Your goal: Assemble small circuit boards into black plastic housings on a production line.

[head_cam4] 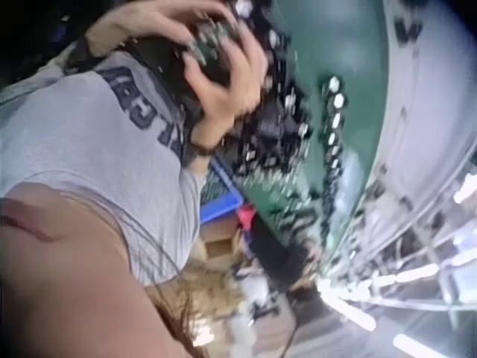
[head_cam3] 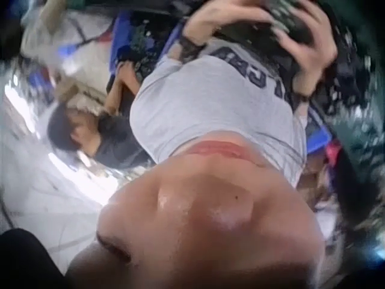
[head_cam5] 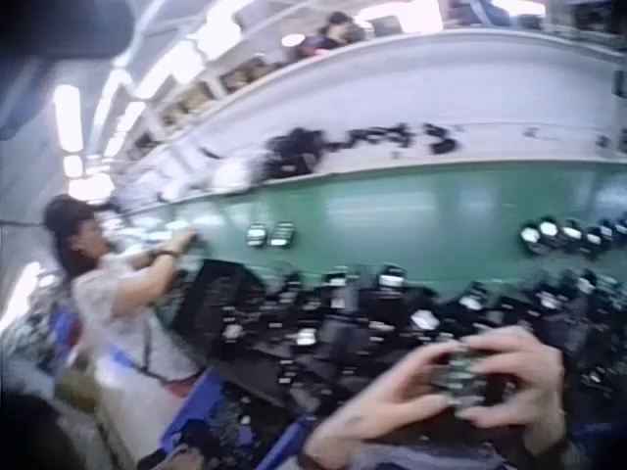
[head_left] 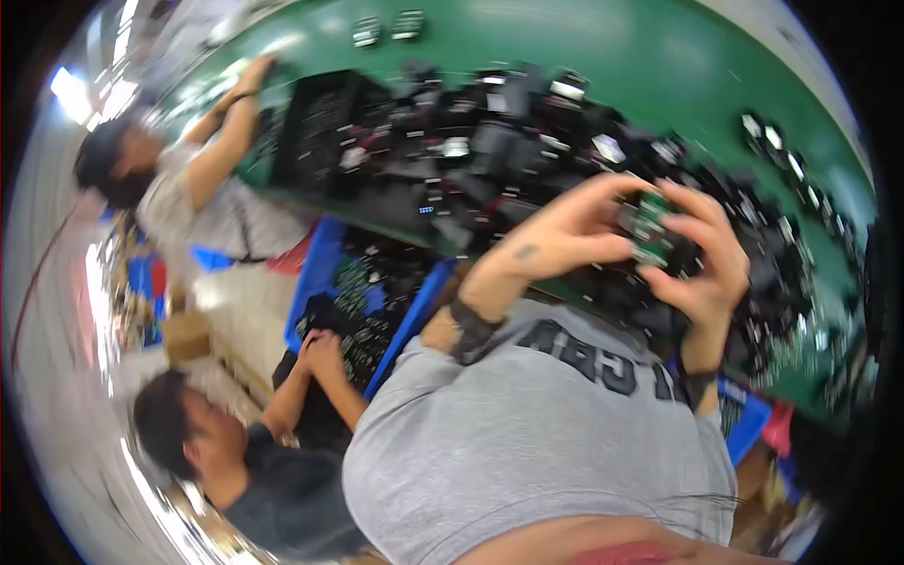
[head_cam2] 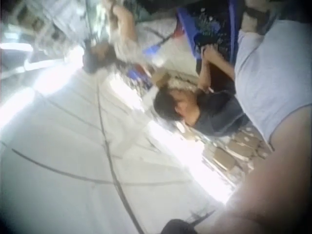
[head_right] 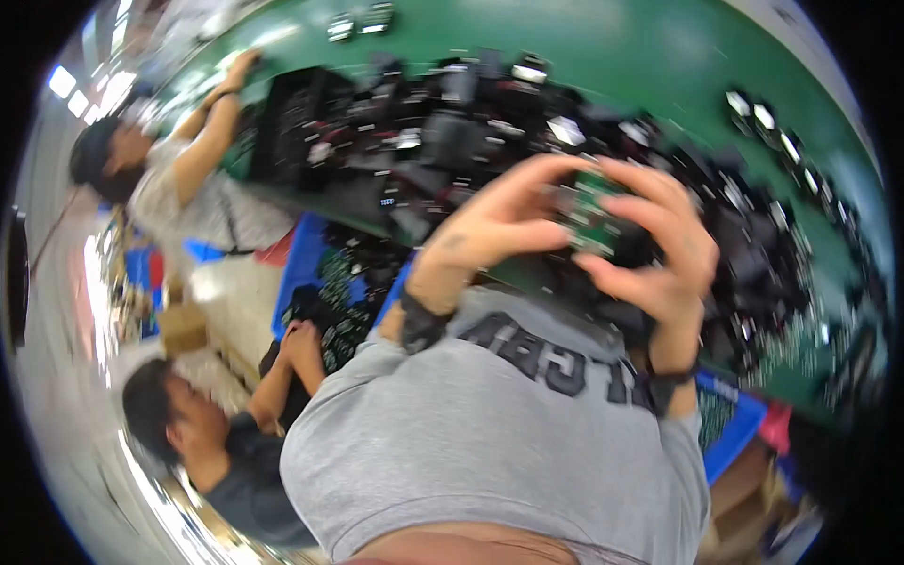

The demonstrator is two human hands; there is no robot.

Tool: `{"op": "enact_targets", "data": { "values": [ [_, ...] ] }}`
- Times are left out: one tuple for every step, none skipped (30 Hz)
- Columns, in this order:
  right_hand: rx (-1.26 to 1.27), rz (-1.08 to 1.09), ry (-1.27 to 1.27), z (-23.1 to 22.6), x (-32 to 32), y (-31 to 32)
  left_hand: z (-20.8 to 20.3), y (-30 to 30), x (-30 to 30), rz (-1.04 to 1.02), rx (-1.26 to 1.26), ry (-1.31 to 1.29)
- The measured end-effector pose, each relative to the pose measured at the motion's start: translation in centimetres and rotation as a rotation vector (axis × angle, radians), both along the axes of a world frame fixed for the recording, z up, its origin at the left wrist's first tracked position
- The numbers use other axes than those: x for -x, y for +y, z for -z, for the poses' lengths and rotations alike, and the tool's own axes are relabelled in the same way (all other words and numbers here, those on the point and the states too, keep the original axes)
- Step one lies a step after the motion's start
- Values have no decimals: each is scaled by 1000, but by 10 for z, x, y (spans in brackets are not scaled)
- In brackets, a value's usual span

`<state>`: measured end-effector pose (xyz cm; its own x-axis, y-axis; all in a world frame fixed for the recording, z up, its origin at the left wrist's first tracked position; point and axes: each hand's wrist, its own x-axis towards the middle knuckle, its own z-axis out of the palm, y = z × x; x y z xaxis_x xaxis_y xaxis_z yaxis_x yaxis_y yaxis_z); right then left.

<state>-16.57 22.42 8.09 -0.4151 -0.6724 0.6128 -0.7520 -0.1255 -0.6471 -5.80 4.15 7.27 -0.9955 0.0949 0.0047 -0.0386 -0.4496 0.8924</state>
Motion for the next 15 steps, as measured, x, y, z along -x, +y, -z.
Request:
{"op": "enact_targets", "data": {
  "values": [
    [13, -19, -4, -4, 2, -2, 2, -4, -2, 26, 21, -50],
    [40, -3, 21, -2, 3, -4, 1, -4, -1, 22, 37, -37],
    [55, 3, 22, 0, 5, -6, 1, -4, 3, 10, 68, -33],
    [77, 18, 50, 2, 3, -8, -1, -4, 1, 14, 121, -55],
    [84, 31, 68, 5, 4, -7, -1, -1, 3, 6, 99, -50],
    [92, 41, 85, 6, 4, -5, -1, 2, 6, -5, 79, -45],
    [89, 51, 87, 6, 3, -4, -1, 4, 7, 6, 76, -44],
    [99, 55, 99, 6, 2, -2, -1, 6, 7, -7, 81, -39],
    [110, 59, 112, 7, 1, -1, -2, 8, 9, -20, 86, -34],
    [109, 66, 115, 7, 1, 0, 0, 10, 10, -12, 87, -31],
    [117, 65, 126, 9, 1, 0, 4, 11, 11, -40, 138, 14],
    [123, 64, 137, 9, 1, 2, 5, 13, 12, -67, 188, 59],
    [93, 59, 142, 10, 2, 4, -3, 15, 10, -52, 107, -16],
    [92, 63, 142, 10, 2, 5, -1, 15, 10, -48, 107, -16],
    [100, 45, 115, 10, 3, 5, 2, 16, 11, -56, 103, -13]
  ]
}}
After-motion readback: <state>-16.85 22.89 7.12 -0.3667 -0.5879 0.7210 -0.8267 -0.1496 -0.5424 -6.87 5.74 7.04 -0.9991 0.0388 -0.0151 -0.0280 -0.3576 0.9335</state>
